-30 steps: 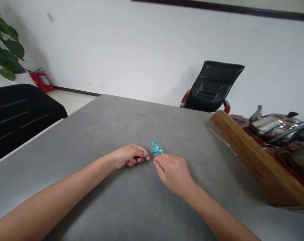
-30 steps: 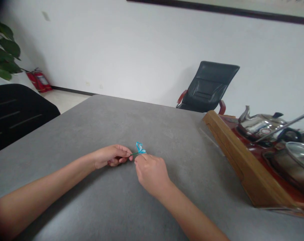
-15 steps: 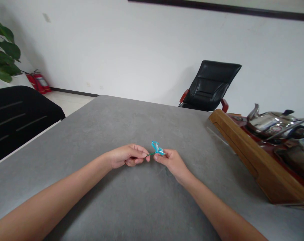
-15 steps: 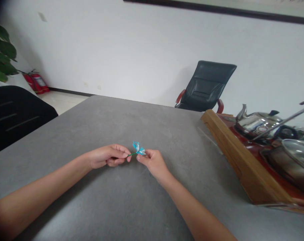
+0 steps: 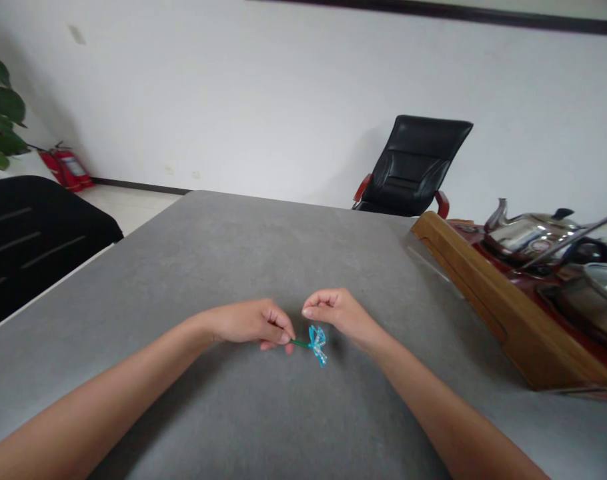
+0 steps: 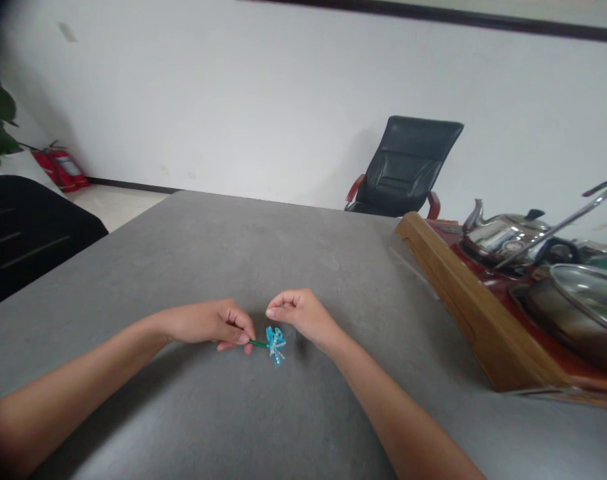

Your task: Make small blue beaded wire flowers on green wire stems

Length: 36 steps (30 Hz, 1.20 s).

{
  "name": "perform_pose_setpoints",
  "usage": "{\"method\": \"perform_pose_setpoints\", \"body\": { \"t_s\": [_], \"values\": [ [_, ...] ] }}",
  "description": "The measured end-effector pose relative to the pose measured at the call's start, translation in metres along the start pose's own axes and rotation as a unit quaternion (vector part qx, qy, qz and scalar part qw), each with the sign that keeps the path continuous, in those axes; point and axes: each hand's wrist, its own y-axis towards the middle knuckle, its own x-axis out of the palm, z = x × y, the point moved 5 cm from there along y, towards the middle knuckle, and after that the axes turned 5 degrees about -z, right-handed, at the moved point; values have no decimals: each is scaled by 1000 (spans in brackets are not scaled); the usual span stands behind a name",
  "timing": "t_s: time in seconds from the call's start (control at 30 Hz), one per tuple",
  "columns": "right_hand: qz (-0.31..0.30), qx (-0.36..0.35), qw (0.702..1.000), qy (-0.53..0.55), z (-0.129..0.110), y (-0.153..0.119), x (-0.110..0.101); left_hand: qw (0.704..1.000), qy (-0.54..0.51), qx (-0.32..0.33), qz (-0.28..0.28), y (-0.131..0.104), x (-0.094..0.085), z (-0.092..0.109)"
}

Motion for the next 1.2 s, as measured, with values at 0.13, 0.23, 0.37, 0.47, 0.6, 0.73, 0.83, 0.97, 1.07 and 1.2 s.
{"method": "perform_pose_setpoints", "body": {
  "t_s": [0.13, 0.23, 0.37, 0.47, 0.6, 0.73, 0.83, 0.97, 1.07, 1.2],
  "values": [
    [15, -20, 996, -86, -13, -7, 1, 997, 65, -31, 28, 0, 2, 4],
    [53, -47, 981, -181, -29, -16, 5, 992, 96, -50, 65, -1, 0, 5],
    [104, -118, 937, -313, -55, -30, 14, 984, 109, -62, 126, -2, -9, 2],
    [112, -147, 915, -360, -64, -37, 19, 977, 107, -60, 173, -3, -17, 2],
    [124, -154, 911, -363, -64, -41, 21, 966, 67, -60, 243, -7, -28, 5],
    [142, -128, 932, -309, -52, -37, 17, 956, 15, -39, 289, -11, -32, 11],
    [133, -71, 966, -208, -35, -28, 12, 955, 6, -17, 296, -12, -32, 14],
    [122, -39, 987, -100, -15, -16, 5, 959, 8, 5, 284, -11, -31, 16],
    [128, -35, 990, -57, -7, -10, -1, 962, 18, 16, 272, -10, -30, 17],
    [120, -31, 992, -19, -4, -6, -5, 968, 37, 29, 245, -9, -26, 21]
  ]
}}
